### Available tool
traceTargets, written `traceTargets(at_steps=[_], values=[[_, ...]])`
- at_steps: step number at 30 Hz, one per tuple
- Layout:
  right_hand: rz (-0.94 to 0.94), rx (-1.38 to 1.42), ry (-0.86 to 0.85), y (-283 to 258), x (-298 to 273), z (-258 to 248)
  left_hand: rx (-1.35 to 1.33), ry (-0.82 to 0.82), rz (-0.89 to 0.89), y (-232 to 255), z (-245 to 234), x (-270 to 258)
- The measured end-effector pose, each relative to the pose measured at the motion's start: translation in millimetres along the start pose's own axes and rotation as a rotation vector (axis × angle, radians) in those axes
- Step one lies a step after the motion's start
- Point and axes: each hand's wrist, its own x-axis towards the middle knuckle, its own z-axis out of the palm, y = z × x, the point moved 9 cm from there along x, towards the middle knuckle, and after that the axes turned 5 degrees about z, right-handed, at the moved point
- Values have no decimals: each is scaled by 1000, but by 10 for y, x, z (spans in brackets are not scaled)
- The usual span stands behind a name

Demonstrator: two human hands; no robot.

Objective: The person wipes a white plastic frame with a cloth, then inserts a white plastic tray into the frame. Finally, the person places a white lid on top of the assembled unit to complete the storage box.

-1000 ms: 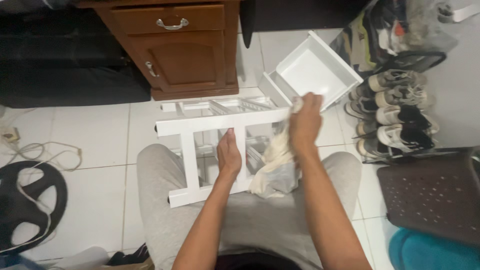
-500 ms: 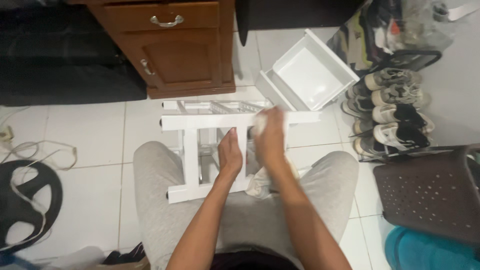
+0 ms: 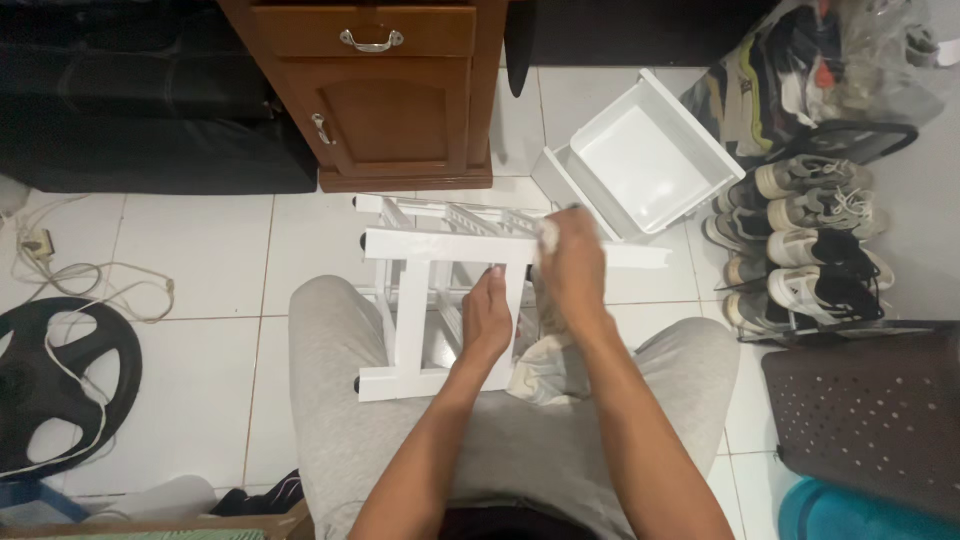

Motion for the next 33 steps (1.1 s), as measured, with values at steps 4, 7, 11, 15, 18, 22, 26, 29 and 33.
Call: traceTargets(at_steps=[4,7,11,15,18,22,26,29,33], values=[[-61,59,-164,-274,-267,26,84,43,376,352,-16,-5],[-91,133,-343,-253,-339,21,32,63,547,459,-40,57],[27,11,159,127,110,-815,-108,-10,276,372,-49,263],[13,119,314,-112,395,-1566,-235,-41,404,567,-169,398],[-117,145,-28,-637,522,-1138,-168,-115,549,615,-123,421],[51,-440,-663,-610,413,-300,92,-31,961,561,-57,254],[-3,-384,-700,-414,240,-137,174,-81,801,194,-64,311],[37,-351,-669,-177,69,44,294,-51,720,256,-143,215],[5,-398,-522,93,-158,99,426,-14,588,652,-451,-356]])
